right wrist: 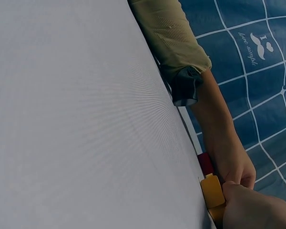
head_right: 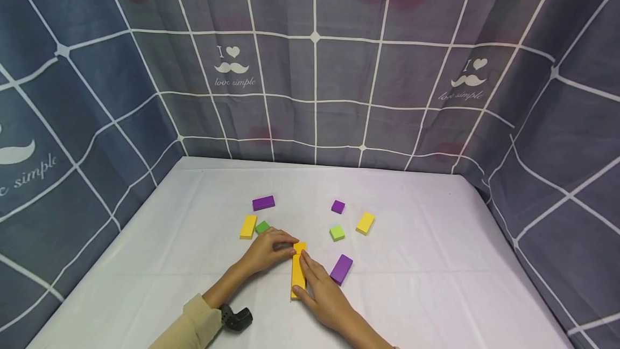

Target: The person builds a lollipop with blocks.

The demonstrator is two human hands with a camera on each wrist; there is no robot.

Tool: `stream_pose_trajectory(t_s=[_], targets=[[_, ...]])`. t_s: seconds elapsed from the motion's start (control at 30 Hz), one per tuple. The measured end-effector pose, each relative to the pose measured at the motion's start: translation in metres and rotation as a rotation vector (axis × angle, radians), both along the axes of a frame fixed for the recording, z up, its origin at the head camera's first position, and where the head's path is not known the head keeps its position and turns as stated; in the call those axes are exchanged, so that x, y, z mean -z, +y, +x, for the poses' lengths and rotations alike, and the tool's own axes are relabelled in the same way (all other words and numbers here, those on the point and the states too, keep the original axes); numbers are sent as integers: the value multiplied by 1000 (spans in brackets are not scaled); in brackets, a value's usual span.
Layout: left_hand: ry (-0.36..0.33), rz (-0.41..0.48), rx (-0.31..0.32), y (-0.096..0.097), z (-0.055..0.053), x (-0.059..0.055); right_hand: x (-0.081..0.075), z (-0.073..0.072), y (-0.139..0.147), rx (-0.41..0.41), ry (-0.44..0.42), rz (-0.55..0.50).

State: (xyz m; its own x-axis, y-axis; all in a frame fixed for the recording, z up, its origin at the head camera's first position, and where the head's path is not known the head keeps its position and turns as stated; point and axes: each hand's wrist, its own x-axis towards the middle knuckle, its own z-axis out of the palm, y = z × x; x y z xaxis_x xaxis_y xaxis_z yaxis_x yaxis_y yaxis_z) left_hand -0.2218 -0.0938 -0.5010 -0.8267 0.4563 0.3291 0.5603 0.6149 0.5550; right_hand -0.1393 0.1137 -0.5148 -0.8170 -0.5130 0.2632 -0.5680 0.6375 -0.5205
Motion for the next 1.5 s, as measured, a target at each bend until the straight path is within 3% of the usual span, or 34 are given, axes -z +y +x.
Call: stream_pose_trajectory(t_s=[0.7,1.5], targets=[[12,-6,12,0,2,-1,4,3,-3,17,52,-31],[14,-14,20,-1,1,-1,1,1,-4,21,39,-29]])
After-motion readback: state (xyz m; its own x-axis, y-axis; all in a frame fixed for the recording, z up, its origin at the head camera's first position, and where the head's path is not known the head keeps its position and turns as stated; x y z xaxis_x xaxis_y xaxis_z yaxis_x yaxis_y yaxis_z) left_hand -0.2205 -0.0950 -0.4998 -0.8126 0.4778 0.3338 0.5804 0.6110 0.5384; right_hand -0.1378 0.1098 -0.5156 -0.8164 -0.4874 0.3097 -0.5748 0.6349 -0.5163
